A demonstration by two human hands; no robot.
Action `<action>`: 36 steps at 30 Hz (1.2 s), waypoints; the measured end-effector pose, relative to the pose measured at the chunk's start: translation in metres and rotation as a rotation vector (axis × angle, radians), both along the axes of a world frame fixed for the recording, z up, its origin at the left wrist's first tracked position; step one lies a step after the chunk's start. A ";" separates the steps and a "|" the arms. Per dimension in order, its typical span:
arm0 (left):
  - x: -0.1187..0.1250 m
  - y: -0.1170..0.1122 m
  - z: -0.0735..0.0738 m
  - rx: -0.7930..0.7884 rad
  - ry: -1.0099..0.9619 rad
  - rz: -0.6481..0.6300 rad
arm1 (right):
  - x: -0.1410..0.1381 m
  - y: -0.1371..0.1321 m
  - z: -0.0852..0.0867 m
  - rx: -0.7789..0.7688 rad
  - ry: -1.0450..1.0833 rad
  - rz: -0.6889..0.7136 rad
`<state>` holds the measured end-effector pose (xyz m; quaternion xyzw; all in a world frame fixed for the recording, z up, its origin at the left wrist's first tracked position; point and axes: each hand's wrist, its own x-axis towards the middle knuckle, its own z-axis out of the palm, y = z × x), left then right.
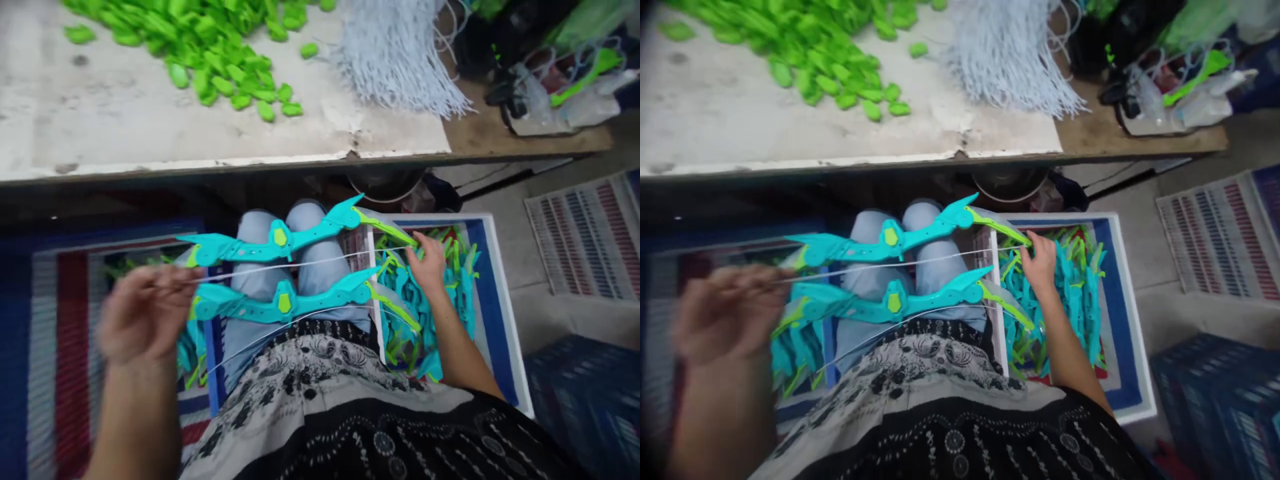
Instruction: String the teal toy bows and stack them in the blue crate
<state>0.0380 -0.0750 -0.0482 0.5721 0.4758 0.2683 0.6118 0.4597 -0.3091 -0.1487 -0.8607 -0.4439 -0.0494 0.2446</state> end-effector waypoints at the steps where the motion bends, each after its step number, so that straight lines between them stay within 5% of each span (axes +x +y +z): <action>1: 0.008 -0.010 -0.005 -0.082 -0.159 0.143 | -0.007 0.012 0.006 0.020 -0.060 0.016; 4: 0.032 -0.035 -0.018 -0.326 -0.367 0.266 | -0.055 0.064 0.026 0.104 -0.090 0.206; 9: 0.047 -0.057 -0.023 -0.478 -0.440 0.176 | -0.182 0.168 0.028 -0.053 -0.088 0.943; 13: 0.043 -0.060 -0.020 -0.477 -0.512 0.153 | -0.236 0.217 0.015 -0.331 -0.148 1.045; 18: 0.022 -0.045 -0.019 -0.288 -0.545 0.448 | -0.206 0.240 0.027 -0.428 0.019 1.120; 24: -0.014 -0.002 -0.016 0.115 -0.428 0.851 | -0.166 0.248 0.028 -0.434 0.390 1.201; 36: -0.030 0.046 -0.017 0.351 -0.145 0.808 | -0.165 0.248 0.027 -0.476 0.512 1.138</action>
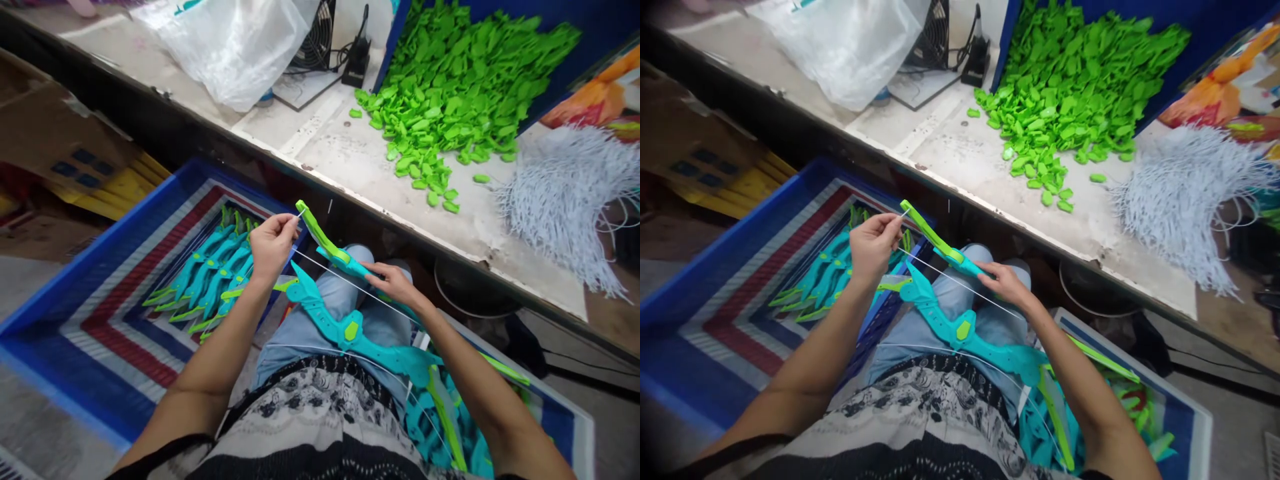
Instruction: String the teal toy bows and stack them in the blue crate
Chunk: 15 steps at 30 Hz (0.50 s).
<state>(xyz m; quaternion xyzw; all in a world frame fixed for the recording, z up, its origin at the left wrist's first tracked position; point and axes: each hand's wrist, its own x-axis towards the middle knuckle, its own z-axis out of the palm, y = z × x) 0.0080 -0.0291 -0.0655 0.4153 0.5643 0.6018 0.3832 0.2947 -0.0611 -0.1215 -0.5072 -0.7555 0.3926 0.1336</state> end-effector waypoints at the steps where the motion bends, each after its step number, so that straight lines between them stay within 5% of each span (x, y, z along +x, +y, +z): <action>1: 0.000 0.001 0.000 -0.002 0.003 -0.001 | 0.000 0.000 -0.001 -0.002 -0.002 -0.001; 11: 0.002 0.010 -0.001 0.021 0.019 -0.048 | -0.003 -0.003 0.000 -0.004 0.006 -0.013; 15: -0.002 0.016 0.003 -0.005 -0.129 -0.189 | -0.001 -0.009 -0.001 0.027 -0.012 0.000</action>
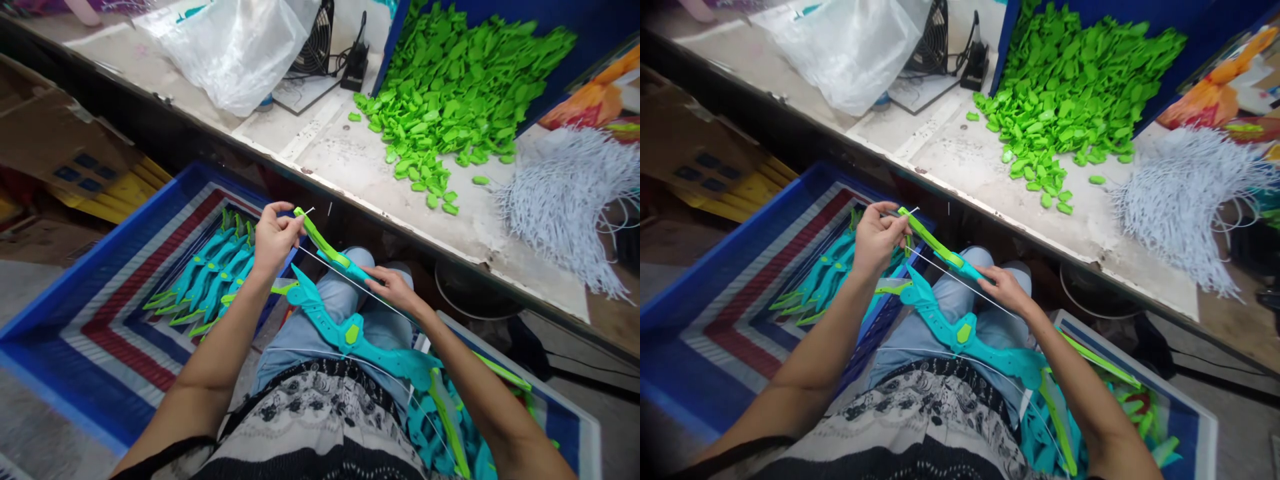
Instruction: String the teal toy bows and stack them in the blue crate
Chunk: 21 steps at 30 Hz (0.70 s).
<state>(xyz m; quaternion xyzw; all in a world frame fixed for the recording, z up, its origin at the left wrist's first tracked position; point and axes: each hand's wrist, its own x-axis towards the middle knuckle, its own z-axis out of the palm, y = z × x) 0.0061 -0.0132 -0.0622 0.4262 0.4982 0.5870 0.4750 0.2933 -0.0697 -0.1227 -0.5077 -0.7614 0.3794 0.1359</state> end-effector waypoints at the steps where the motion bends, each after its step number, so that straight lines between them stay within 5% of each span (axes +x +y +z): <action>1: -0.002 0.001 0.002 -0.019 -0.030 -0.056 | 0.001 -0.002 0.000 0.007 -0.008 0.008; 6: -0.007 -0.002 0.008 -0.090 -0.070 -0.142 | -0.011 0.008 0.015 0.169 -0.079 -0.011; 11: -0.007 -0.010 0.008 -0.100 -0.079 -0.162 | -0.079 0.065 0.053 0.424 0.166 -0.026; 16: -0.012 -0.017 0.008 -0.118 -0.095 -0.171 | -0.134 0.110 0.078 0.395 0.430 0.136; 21: -0.017 -0.022 0.005 -0.141 -0.091 -0.182 | -0.146 0.099 0.085 0.369 0.521 0.159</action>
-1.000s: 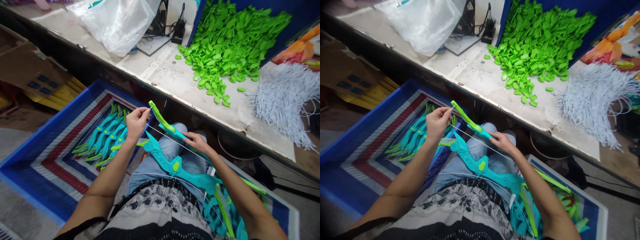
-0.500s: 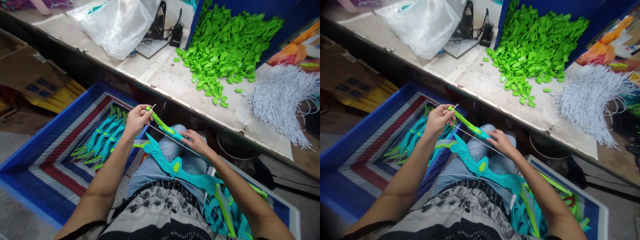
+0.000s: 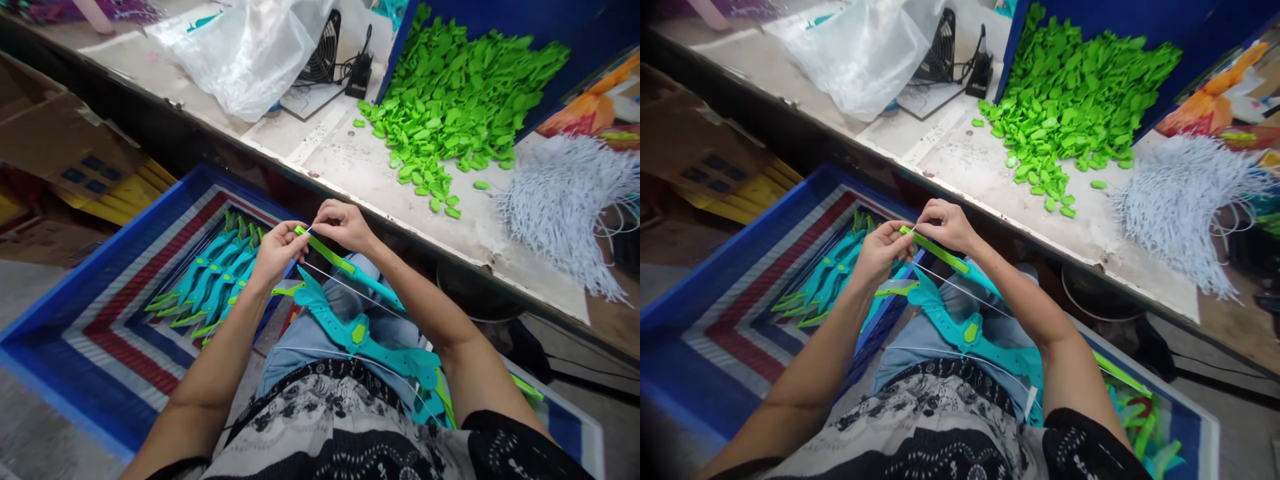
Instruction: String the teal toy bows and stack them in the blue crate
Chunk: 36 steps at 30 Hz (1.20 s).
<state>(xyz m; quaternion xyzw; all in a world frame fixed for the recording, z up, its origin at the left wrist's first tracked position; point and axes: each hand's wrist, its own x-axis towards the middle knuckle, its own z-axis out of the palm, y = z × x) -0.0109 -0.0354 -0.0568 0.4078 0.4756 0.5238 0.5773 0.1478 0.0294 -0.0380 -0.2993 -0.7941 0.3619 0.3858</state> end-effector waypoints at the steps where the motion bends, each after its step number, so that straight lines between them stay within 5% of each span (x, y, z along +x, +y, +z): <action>1: 0.000 -0.001 -0.002 -0.002 0.036 0.006 | -0.003 -0.004 -0.001 -0.027 0.017 -0.014; 4: 0.004 -0.004 -0.012 0.085 0.274 0.117 | -0.012 0.003 -0.009 -0.173 0.027 -0.124; 7: 0.013 -0.011 -0.020 0.271 0.448 0.293 | -0.008 0.051 -0.015 -0.303 0.015 -0.380; 11: 0.020 -0.017 -0.019 0.372 0.459 0.213 | 0.013 0.114 0.004 -0.125 0.139 -0.710; 13: 0.018 -0.010 -0.013 0.277 0.362 0.137 | 0.010 0.100 0.019 0.042 0.165 -0.615; 15: 0.013 0.002 -0.005 0.094 0.136 0.110 | -0.004 0.054 0.026 0.164 0.116 -0.430; 18: 0.001 0.017 0.008 -0.120 -0.164 0.075 | -0.030 -0.027 0.012 0.305 0.058 -0.165; 20: -0.007 0.020 0.016 -0.107 -0.120 0.079 | -0.039 -0.058 -0.005 0.284 0.096 -0.203; 25: -0.015 0.009 0.032 0.192 0.376 0.286 | -0.044 -0.054 -0.028 -0.013 0.265 -0.405; 31: -0.008 0.009 0.030 0.041 -0.019 0.198 | -0.055 -0.045 -0.020 -0.146 0.404 -0.456; 36: -0.016 0.011 0.031 -0.082 -0.069 0.039 | -0.058 -0.047 -0.021 -0.095 0.385 -0.508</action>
